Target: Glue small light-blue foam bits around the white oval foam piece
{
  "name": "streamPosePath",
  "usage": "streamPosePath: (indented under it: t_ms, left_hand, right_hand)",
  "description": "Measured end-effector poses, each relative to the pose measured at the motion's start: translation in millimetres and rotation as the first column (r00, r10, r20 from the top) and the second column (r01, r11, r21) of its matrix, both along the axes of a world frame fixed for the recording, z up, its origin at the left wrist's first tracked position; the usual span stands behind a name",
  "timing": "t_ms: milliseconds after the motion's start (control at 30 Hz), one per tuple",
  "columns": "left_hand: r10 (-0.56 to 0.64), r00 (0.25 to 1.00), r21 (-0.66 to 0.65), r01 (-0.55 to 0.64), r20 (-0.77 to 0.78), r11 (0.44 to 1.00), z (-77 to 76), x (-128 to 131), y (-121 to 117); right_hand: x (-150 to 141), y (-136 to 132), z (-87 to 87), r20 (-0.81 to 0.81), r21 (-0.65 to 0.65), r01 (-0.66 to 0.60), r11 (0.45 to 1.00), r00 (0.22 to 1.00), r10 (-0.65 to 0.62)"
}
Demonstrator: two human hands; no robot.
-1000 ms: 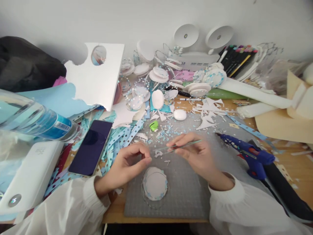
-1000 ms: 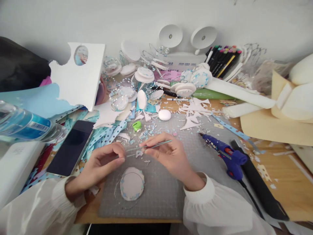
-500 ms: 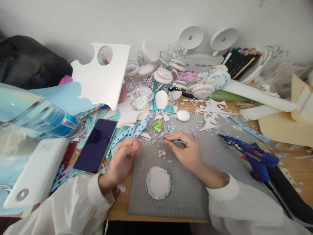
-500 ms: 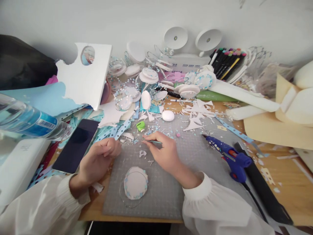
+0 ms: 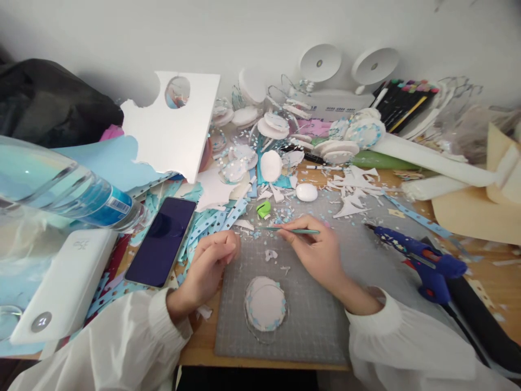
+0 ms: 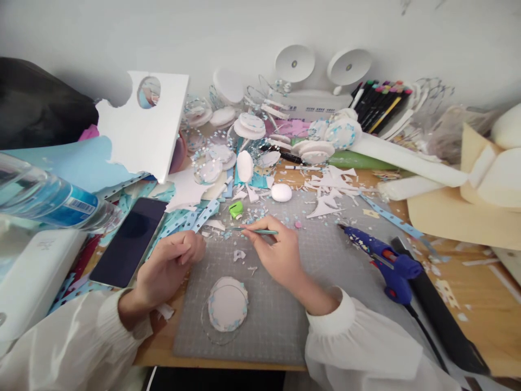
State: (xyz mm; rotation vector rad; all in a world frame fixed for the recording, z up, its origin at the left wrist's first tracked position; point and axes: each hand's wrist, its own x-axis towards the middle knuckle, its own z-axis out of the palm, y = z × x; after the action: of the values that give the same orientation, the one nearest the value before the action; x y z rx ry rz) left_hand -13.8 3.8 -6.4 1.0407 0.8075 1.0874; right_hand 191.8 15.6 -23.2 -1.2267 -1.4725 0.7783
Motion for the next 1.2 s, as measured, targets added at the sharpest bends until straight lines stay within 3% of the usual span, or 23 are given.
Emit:
streamPosePath:
  t_ms: [133,233,333,433,600,967,1200]
  left_hand:
    - [0.032,0.997,-0.033,-0.035,-0.071,0.999,-3.1,-0.4,-0.2]
    - [0.025,0.989,-0.099,-0.040,-0.143,0.994,-3.2,1.6,-0.1]
    - [0.011,0.977,-0.120,-0.037,-0.212,0.992,-1.3,4.4,0.8]
    - [-0.009,0.967,-0.097,-0.016,-0.253,0.995,0.1,6.1,1.1]
    - [-0.065,0.979,-0.089,0.048,-0.192,0.995,-0.8,6.8,-0.7]
    - [-0.003,0.977,-0.019,-0.001,-0.215,1.000,3.4,8.0,0.0]
    - [-0.023,0.977,-0.013,0.021,-0.214,1.000,2.0,7.5,-1.2]
  right_hand:
    - [3.2,-1.6,3.4,-0.305,-0.189,-0.039,0.981,0.952,-0.021]
    - [4.7,-3.7,5.8,-0.569,-0.303,-0.131,0.944,0.819,-0.069]
    - [4.6,-6.7,9.6,-0.677,-0.377,-0.210,0.902,0.727,-0.113]
    - [3.1,-10.0,11.7,-0.692,-0.391,-0.254,0.885,0.715,-0.101]
    - [-1.7,-14.6,12.7,-0.680,-0.359,-0.280,0.891,0.732,-0.043]
    - [-7.2,-17.3,14.3,-0.693,-0.345,-0.298,0.890,0.720,-0.027]
    - [-3.6,-16.2,11.3,-0.665,-0.356,-0.309,0.882,0.747,-0.007]
